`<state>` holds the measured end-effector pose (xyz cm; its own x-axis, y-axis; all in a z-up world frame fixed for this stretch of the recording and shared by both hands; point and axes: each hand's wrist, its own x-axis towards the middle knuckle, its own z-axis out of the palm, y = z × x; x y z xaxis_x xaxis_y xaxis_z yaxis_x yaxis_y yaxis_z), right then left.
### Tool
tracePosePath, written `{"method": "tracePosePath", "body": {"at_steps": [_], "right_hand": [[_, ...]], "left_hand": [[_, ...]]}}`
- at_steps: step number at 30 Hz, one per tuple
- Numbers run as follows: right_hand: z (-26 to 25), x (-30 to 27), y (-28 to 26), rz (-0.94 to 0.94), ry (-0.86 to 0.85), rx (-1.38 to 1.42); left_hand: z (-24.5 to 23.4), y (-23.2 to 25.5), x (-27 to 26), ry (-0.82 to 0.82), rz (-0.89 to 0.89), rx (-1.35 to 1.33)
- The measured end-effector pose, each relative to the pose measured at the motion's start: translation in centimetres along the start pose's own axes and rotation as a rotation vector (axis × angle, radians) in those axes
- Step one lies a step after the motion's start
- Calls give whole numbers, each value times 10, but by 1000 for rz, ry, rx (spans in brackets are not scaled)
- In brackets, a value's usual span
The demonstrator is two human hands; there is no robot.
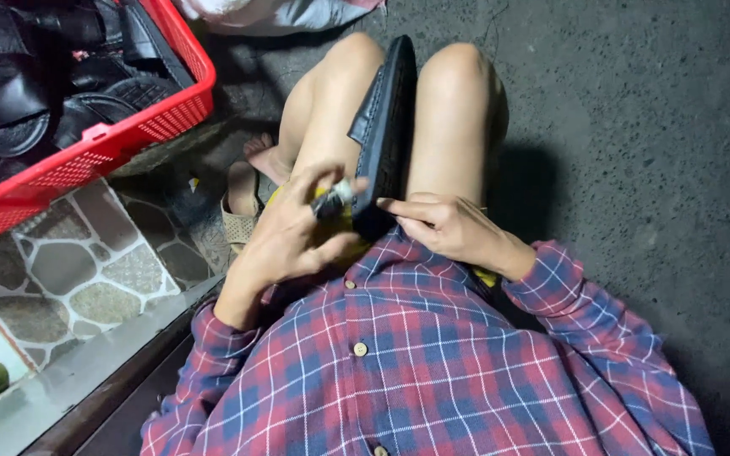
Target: Hand-stitching the sole of a black sandal using a stitching awl and thread while sitting on the floor.
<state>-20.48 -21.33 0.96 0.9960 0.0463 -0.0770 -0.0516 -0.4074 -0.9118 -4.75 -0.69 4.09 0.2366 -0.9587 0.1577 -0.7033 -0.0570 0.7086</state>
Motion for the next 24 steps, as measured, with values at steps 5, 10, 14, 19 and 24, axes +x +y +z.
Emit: {"method": "tracePosePath", "body": {"at_steps": [5,10,14,19,24], "right_hand": [[24,-12,16,-154,20,-609],[13,-11,0,-114,-25,-610],[-30,5,-47,86,-120,102],[-45,-64,5,253,-48,194],[-32,-47,-13,157,52,167]], "left_hand": [[18,0,9,-115,-107,217],[33,-18,2,-55,-86,226],[13,-23,8,137,-29,57],[21,-38,3,29,-182,-85],[20,-43,2,115,-276,-256]]}}
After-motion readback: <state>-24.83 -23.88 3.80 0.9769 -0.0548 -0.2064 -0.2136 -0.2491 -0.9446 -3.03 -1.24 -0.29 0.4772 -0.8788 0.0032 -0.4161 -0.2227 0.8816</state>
